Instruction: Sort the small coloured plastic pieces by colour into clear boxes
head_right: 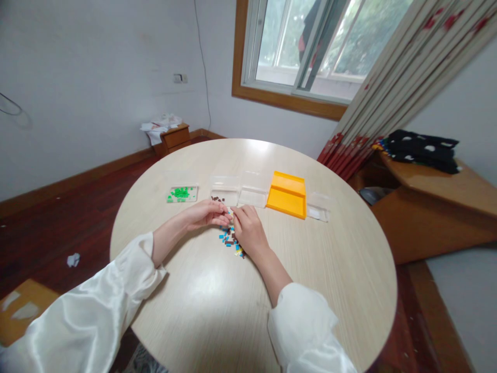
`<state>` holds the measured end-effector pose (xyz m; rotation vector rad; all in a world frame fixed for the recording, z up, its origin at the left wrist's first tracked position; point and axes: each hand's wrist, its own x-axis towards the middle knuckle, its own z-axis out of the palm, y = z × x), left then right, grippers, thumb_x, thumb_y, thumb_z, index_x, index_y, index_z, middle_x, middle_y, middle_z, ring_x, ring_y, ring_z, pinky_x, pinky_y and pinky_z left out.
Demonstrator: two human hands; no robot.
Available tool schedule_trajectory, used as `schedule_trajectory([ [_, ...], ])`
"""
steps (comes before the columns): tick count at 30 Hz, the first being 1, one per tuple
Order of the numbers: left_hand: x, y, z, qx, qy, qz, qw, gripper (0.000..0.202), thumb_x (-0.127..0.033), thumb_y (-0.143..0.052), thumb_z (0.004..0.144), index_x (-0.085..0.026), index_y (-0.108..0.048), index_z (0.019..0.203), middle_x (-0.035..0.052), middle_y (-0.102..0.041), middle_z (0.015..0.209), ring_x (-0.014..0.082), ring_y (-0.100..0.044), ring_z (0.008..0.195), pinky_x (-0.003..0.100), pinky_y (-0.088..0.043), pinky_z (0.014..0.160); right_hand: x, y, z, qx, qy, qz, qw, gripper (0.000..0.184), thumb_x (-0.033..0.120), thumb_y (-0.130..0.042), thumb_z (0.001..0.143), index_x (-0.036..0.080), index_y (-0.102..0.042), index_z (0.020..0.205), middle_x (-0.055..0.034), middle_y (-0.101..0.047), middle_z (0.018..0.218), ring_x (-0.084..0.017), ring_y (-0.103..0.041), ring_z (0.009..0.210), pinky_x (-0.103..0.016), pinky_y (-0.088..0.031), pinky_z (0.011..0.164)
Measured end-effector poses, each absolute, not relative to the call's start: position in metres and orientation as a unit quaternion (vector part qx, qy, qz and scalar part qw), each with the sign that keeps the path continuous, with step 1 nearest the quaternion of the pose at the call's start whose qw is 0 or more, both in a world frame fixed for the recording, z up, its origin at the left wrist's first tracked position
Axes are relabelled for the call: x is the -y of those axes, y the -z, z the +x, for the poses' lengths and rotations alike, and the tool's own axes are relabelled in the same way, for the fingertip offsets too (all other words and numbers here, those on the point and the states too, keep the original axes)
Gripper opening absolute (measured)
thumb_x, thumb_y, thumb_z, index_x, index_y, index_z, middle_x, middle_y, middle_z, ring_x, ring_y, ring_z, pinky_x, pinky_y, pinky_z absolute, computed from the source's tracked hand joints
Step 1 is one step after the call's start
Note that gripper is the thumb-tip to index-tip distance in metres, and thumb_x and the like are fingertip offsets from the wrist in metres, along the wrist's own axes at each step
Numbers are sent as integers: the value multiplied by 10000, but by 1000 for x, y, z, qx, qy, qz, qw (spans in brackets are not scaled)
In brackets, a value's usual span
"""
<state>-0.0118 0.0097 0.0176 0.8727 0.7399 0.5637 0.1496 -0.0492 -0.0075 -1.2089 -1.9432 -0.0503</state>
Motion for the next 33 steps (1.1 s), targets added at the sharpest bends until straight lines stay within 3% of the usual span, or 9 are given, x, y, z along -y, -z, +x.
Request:
schedule_trajectory([
  [12,-10,-16,-13,-319,-236,402,825,121,-40,-532,790,-16,-651,787,138,-683,724,146,-666,639,248,-553,685,52,5,149,791,-13,-461,403,411,132,-368,892,199,-508,1272,-109,-641,989,-226,-555,918,-413,-486,829],
  [19,-17,-28,-20,-328,-395,347,785,263,86,-460,706,-49,-641,841,128,-677,859,146,-667,805,264,-512,846,52,4,151,776,2,-472,418,395,118,-359,885,175,-534,1234,-104,-640,944,-220,-556,891,-393,-481,822],
  [23,-21,-36,-23,-320,-454,285,782,157,-11,-485,753,-81,-614,808,129,-645,895,154,-641,876,262,-486,886,52,5,151,776,-10,-479,410,418,102,-353,873,185,-527,1244,-100,-637,940,-225,-553,898,-406,-479,823],
  [33,-21,-39,-27,-299,-448,318,780,101,-180,-508,777,-140,-595,747,80,-618,833,143,-605,794,273,-489,836,50,8,153,777,-6,-486,400,427,86,-356,857,195,-540,1226,-98,-633,953,-228,-551,913,-415,-477,834],
])
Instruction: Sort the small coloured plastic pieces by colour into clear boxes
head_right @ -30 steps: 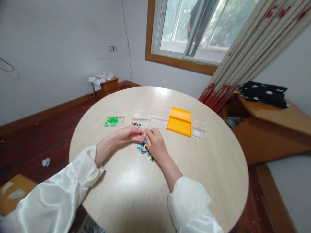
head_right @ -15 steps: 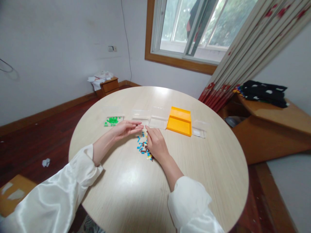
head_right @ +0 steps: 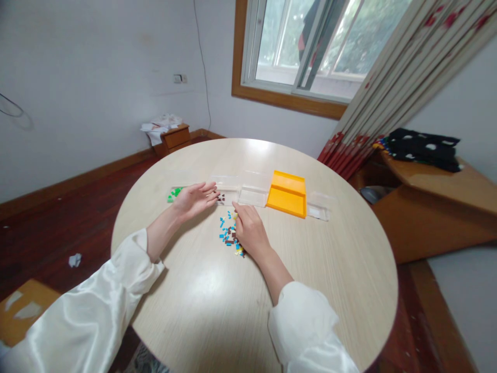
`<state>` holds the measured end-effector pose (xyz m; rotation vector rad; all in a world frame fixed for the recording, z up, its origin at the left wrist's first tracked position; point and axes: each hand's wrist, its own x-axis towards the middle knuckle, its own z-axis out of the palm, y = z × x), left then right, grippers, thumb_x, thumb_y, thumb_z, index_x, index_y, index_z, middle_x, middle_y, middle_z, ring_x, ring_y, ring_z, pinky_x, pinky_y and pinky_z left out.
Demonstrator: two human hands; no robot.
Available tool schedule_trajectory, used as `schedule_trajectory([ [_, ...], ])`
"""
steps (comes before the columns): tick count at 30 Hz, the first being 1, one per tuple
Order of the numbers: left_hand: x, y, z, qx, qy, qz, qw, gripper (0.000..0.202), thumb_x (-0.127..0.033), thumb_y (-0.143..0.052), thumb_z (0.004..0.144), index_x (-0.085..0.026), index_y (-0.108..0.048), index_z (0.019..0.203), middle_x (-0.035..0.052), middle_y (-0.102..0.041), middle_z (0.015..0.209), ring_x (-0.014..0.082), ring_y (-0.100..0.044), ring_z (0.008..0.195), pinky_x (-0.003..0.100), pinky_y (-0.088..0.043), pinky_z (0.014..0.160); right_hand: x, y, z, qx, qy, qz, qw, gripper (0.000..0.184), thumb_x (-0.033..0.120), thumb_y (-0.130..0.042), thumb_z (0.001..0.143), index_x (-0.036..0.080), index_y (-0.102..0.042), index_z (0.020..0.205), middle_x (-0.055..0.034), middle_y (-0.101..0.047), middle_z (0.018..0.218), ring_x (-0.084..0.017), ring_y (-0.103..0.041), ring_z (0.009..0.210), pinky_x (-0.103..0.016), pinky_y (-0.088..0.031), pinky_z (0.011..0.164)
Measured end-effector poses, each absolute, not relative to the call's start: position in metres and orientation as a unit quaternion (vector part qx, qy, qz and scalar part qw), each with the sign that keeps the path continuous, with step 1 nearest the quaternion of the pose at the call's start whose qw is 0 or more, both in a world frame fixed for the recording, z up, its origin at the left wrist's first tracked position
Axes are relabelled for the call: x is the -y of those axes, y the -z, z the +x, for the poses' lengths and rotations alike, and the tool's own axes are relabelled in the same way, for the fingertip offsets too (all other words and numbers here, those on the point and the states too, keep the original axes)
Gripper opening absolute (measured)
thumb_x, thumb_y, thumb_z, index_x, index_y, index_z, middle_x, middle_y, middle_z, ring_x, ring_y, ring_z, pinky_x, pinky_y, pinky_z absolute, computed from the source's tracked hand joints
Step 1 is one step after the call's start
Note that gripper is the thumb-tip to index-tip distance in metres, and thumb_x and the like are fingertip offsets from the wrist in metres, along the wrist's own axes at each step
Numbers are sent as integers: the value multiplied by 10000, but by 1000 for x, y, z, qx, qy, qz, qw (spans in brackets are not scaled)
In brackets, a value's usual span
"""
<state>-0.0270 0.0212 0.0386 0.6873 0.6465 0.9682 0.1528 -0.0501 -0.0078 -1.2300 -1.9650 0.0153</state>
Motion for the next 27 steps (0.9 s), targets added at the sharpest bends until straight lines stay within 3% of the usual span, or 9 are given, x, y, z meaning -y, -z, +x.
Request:
schedule_trajectory([
  [8,-17,-45,-23,-326,-454,293,775,134,-145,-474,781,-145,-605,753,70,-617,815,138,-599,760,234,-509,704,51,9,153,780,-12,-505,368,377,62,-387,828,161,-592,1129,-114,-640,952,-241,-551,920,-419,-473,846],
  [14,-18,-43,-26,-321,-461,321,763,127,-199,-518,752,-153,-602,835,74,-618,885,147,-605,769,260,-490,732,50,10,153,789,-35,-500,356,337,56,-393,829,152,-608,1070,-115,-644,949,-227,-556,922,-387,-466,841],
  [20,-23,-32,-25,-327,-475,365,731,211,-186,-569,741,-136,-618,940,92,-646,955,168,-641,857,286,-473,799,54,3,153,817,-60,-491,297,151,125,-528,812,161,-652,889,-88,-663,900,-213,-565,896,-358,-416,807],
  [27,-26,-16,-22,-327,-464,455,686,145,-136,-601,690,-85,-638,820,62,-655,712,119,-608,612,275,-470,697,61,-8,154,840,-87,-478,241,165,155,-598,768,179,-662,918,-71,-680,933,-206,-560,931,-358,-314,829],
])
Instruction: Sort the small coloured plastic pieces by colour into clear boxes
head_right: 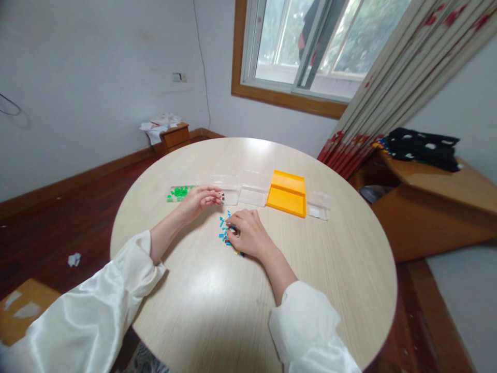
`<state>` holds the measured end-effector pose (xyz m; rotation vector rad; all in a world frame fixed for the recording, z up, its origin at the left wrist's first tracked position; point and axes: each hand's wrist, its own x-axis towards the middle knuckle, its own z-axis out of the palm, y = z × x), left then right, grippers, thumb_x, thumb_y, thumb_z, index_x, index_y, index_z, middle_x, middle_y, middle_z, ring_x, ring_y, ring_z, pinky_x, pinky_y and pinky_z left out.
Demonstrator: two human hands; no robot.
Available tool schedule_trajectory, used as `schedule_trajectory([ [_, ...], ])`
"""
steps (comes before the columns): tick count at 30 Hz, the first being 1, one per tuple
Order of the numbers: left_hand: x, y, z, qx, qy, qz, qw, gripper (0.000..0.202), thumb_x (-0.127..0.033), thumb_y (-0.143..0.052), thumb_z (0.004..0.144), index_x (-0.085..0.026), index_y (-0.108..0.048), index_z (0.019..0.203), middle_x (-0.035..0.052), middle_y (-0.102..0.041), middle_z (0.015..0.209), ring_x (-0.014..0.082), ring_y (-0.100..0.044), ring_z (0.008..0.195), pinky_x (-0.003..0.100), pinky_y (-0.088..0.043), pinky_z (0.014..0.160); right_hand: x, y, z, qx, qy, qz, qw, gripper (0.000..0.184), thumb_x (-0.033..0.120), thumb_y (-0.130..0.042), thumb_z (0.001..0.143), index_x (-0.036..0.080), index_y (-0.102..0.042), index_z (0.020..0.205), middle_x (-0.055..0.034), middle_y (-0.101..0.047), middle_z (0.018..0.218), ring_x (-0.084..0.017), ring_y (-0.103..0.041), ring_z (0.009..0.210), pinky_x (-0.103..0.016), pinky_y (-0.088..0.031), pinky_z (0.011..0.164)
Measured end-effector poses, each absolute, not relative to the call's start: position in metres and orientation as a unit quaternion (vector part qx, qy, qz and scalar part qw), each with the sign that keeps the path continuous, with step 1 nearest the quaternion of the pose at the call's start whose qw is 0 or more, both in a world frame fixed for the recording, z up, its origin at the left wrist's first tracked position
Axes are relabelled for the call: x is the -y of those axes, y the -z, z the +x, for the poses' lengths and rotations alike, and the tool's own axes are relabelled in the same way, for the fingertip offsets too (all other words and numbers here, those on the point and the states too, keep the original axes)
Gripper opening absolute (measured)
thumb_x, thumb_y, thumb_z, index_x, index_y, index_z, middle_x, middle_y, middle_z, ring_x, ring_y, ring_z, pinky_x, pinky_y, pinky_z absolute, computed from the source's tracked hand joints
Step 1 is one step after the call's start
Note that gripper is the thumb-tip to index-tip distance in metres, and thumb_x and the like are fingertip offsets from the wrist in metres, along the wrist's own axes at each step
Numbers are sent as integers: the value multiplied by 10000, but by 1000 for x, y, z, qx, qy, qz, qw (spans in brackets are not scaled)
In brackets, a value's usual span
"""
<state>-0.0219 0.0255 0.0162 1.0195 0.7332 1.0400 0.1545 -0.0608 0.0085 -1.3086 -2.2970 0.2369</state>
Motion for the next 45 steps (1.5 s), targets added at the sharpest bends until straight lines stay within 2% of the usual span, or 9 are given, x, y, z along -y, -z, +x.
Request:
schedule_trajectory([
  [7,-25,-13,-20,-345,-452,479,669,124,-134,-596,680,-86,-647,782,36,-619,665,95,-565,573,233,-439,610,60,-9,155,841,-121,-490,195,157,148,-595,775,192,-667,907,-47,-693,891,-190,-559,905,-338,-275,818],
  [14,-24,-13,-20,-350,-451,470,673,123,-118,-580,678,-87,-643,778,27,-605,645,89,-550,559,229,-435,600,56,-1,158,834,-118,-496,212,180,135,-502,851,178,-664,917,-71,-695,929,-188,-568,927,-340,-292,829],
  [20,-23,-13,-20,-345,-455,463,678,126,-119,-576,670,-83,-640,772,21,-598,629,83,-544,545,221,-428,589,60,-7,158,836,-131,-493,201,235,101,-538,767,187,-657,951,-66,-685,959,-202,-551,956,-351,-295,845],
  [27,-24,-12,-20,-349,-450,467,676,129,-135,-587,654,-99,-637,767,11,-583,618,85,-526,533,225,-415,575,58,-5,159,833,-122,-501,201,197,103,-522,784,178,-661,901,-59,-681,918,-200,-547,942,-343,-300,830],
  [30,-26,-8,-18,-378,-435,542,612,107,-144,-583,672,-113,-645,754,-2,-567,595,80,-480,514,220,-376,541,57,-4,159,833,-122,-504,192,187,105,-536,780,180,-666,892,-51,-681,893,-194,-554,919,-338,-298,815],
  [37,-13,-3,-13,-360,-295,815,345,85,-89,-584,660,-128,-659,668,-5,-590,627,103,-491,610,220,-374,608,55,-4,160,826,-116,-521,180,160,134,-542,798,178,-669,884,-57,-680,856,-185,-568,861,-329,-302,786],
  [45,-9,-2,-15,-307,-225,868,320,112,-105,-604,670,-143,-707,697,21,-645,658,131,-543,653,223,-400,648,56,-4,161,819,-121,-527,194,193,82,-518,789,174,-663,879,-58,-695,879,-181,-579,851,-331,-320,796],
])
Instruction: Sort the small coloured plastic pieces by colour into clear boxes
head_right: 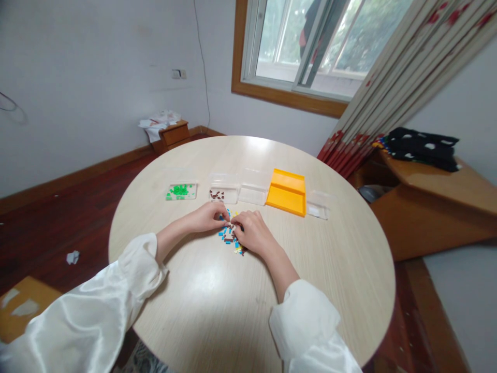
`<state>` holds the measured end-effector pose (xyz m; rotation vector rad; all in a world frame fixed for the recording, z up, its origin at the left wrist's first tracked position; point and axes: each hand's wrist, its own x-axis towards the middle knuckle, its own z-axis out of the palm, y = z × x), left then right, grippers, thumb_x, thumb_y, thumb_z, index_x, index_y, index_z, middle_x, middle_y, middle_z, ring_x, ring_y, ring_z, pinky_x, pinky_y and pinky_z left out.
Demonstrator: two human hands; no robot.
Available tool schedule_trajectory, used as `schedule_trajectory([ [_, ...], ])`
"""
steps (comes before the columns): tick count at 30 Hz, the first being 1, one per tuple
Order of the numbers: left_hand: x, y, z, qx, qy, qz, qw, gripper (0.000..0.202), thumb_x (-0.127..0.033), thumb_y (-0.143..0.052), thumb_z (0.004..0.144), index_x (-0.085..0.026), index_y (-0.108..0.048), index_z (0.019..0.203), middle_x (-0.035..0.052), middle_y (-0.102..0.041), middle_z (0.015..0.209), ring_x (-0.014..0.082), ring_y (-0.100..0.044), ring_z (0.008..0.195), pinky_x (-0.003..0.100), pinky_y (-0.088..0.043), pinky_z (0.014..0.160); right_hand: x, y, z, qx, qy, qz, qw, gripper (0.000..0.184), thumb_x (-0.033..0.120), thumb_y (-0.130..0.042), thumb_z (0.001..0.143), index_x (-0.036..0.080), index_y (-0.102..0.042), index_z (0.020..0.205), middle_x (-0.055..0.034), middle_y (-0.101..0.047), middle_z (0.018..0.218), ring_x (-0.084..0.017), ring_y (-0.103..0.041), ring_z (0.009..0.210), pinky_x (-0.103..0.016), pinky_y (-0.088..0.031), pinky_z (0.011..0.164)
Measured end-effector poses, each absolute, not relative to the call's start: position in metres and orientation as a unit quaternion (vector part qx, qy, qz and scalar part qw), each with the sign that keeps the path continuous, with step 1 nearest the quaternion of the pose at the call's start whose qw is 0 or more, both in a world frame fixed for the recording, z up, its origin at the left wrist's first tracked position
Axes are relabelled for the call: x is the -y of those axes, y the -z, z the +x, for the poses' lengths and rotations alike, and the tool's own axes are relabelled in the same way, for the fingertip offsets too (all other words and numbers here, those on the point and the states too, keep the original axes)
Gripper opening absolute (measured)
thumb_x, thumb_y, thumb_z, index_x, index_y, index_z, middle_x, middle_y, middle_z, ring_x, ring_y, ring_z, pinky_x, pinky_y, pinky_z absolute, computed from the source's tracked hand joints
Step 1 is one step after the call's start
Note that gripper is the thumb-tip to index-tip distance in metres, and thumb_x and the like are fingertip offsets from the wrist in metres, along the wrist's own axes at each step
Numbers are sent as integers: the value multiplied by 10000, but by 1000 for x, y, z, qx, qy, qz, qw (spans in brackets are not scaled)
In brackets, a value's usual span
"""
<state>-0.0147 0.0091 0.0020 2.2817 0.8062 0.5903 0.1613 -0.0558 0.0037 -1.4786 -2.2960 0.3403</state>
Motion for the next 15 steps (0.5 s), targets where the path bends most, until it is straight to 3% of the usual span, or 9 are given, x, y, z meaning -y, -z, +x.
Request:
schedule_trajectory([
  [15,-10,5,-14,-267,-196,880,340,164,-84,-570,675,-129,-715,735,40,-674,728,132,-563,690,216,-404,675,53,-5,163,812,-149,-532,187,106,117,-568,778,164,-661,766,-31,-679,762,-144,-562,718,-292,-342,732],
])
